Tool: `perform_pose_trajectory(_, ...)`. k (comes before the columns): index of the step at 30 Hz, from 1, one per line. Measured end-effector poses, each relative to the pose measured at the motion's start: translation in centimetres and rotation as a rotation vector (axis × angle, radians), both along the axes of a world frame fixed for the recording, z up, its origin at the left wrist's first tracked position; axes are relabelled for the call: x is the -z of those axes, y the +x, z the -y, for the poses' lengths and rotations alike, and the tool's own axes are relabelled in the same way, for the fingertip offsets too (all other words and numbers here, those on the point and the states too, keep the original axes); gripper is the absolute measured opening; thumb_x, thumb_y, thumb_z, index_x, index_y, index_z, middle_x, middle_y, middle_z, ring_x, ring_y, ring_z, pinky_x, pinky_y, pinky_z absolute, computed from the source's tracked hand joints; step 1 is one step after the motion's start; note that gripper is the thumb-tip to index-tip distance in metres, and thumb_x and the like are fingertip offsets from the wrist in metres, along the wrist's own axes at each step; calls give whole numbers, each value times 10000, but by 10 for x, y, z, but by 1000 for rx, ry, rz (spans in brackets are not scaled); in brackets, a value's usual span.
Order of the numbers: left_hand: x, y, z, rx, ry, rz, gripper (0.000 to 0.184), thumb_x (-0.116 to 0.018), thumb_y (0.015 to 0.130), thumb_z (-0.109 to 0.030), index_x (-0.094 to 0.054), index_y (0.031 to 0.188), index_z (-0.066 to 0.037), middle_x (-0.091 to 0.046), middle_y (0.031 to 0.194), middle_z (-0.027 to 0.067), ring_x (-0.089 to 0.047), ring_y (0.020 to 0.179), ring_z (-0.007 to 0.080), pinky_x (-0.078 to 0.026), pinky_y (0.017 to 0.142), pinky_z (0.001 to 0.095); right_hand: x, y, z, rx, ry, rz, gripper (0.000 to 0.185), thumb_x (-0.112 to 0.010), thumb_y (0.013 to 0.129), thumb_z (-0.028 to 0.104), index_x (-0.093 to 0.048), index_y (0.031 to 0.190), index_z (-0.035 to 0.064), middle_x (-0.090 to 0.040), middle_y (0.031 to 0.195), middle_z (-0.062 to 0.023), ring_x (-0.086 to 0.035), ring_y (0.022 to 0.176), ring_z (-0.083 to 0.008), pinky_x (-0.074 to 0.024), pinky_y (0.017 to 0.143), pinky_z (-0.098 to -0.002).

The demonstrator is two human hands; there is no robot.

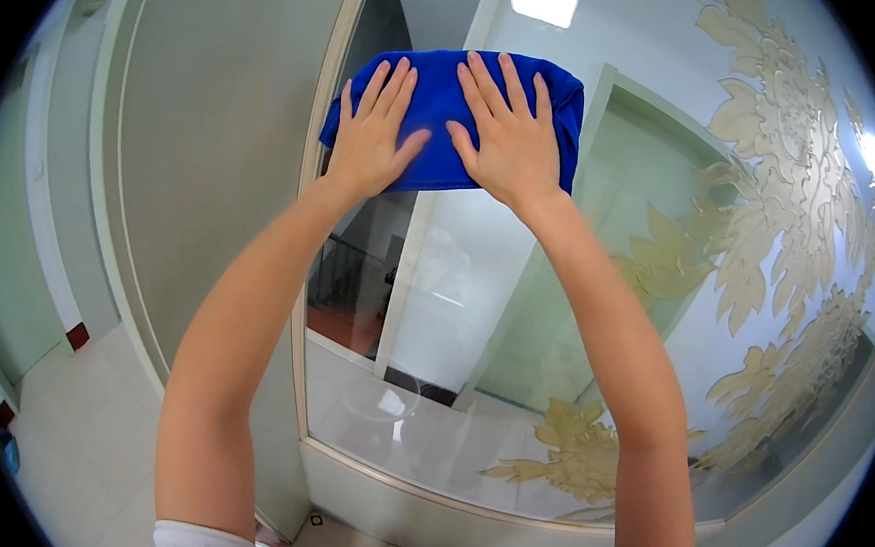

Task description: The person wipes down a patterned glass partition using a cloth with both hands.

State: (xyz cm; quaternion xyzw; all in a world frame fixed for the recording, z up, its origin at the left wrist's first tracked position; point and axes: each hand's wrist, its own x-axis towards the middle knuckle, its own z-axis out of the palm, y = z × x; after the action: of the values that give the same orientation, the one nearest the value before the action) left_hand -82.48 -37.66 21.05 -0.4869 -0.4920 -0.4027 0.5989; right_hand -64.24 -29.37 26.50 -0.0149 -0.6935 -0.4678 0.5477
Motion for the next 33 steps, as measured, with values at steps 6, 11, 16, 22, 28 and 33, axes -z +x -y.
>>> perform_pose_trajectory(6,21,9,-8,43,-20,-42,749,-575,867,-448,-319,1479,-99,-248,1564,80,-154,1450,342,-96,1115,632,9,9,-1,-2,-25,99,586,-528,911,390,-429,1424,124,-368,1512,-22,-322,1395,-266,-217,1134,-504)
perform_pose_trajectory(11,35,22,-16,17,-61,-13,755,-568,845,-515,-356,1470,-148,-239,1567,79,-128,1445,388,-79,1080,688,9,16,-6,-9,23,162,596,-548,893,414,-471,1390,94,-383,1499,-45,-297,1407,-266,-209,1141,-491)
perform_pose_trajectory(16,38,37,-18,-15,-72,72,778,-527,868,-531,-299,1496,-133,-173,1588,108,-94,1446,416,-64,1067,702,3,25,-5,11,51,213,602,-558,880,408,-475,1388,98,-382,1499,-47,-300,1406,-263,-210,1137,-509)
perform_pose_trajectory(22,32,59,-21,23,-54,69,780,-560,861,-485,-292,1499,-125,-181,1589,83,-81,1451,408,-61,1054,716,-9,44,-9,74,74,209,579,-536,900,417,-471,1397,126,-377,1504,-15,-289,1406,-290,-193,1135,-532)
perform_pose_trajectory(28,3,92,-42,68,58,49,723,-569,863,-480,-337,1480,-183,-228,1573,40,-120,1443,389,-99,1013,757,-35,74,-17,117,97,98,588,-546,894,433,-452,1416,178,-360,1514,-22,-283,1395,-352,-202,1106,-579)
perform_pose_trajectory(33,-26,121,-53,56,79,1,686,-540,883,-501,-347,1482,-226,-231,1577,34,-135,1447,368,-88,1033,736,-58,111,-30,232,108,26,589,-514,911,475,-413,1445,247,-323,1537,-18,-268,1413,-326,-195,1106,-585)
